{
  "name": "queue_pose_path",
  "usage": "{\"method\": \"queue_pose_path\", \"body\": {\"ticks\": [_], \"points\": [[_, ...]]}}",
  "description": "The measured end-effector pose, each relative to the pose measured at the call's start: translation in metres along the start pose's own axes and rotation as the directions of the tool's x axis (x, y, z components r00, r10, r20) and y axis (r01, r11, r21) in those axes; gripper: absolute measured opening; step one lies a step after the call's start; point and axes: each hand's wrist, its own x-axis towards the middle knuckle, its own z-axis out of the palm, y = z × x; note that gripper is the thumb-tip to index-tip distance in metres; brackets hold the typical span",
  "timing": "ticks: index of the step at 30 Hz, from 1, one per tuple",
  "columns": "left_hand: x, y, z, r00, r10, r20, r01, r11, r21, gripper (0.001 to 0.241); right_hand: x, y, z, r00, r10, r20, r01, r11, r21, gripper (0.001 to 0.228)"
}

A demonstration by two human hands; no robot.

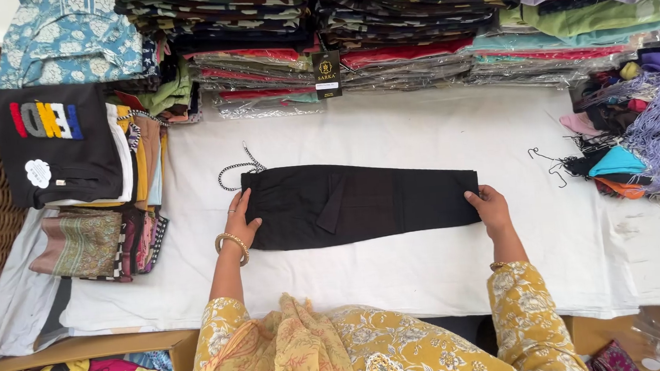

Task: The person folds a black pair of shorts, a gold pair of shorts, a blue patterned pair of shorts, and a yellow polka-dot top on a white table. The person places each folded item into a wicker basket or a cardboard box.

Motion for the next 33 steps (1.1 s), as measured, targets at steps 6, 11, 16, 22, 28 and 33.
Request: {"method": "queue_pose_path", "body": {"ticks": [6, 11, 16, 22, 28, 33], "points": [[-0.005, -0.013, -0.001, 0.990, -0.138, 0.004, 0.137, 0.987, 0.080, 0.082, -0.018, -0.020, 0.004, 0.997, 0.079, 0.003, -0.079, 0.997, 0.006, 0.028], [-0.012, -0.004, -0.012, 0.951, -0.308, 0.016, 0.303, 0.943, 0.139, 0.077, -0.049, -0.080, 0.029, 0.996, -0.012, 0.087, -0.013, 0.961, 0.278, 0.028], [0.007, -0.028, 0.001, 0.966, -0.255, -0.043, 0.255, 0.967, 0.003, 0.082, -0.047, -0.112, 0.040, 0.984, -0.107, 0.145, 0.074, 0.974, 0.216, 0.024], [0.039, -0.020, -0.014, 0.975, -0.223, 0.021, 0.210, 0.877, -0.432, 0.042, -0.026, -0.139, 0.007, 0.954, -0.267, 0.134, 0.252, 0.960, 0.121, 0.020], [0.026, -0.008, -0.052, 0.972, 0.069, -0.224, -0.193, 0.779, -0.597, 0.042, -0.027, -0.108, -0.026, 0.896, -0.444, -0.025, 0.442, 0.881, 0.169, 0.024], [0.005, -0.001, -0.048, 0.953, 0.031, -0.301, -0.212, 0.779, -0.591, 0.050, -0.018, -0.022, -0.016, 0.875, -0.479, -0.067, 0.479, 0.838, 0.263, 0.020]]}}
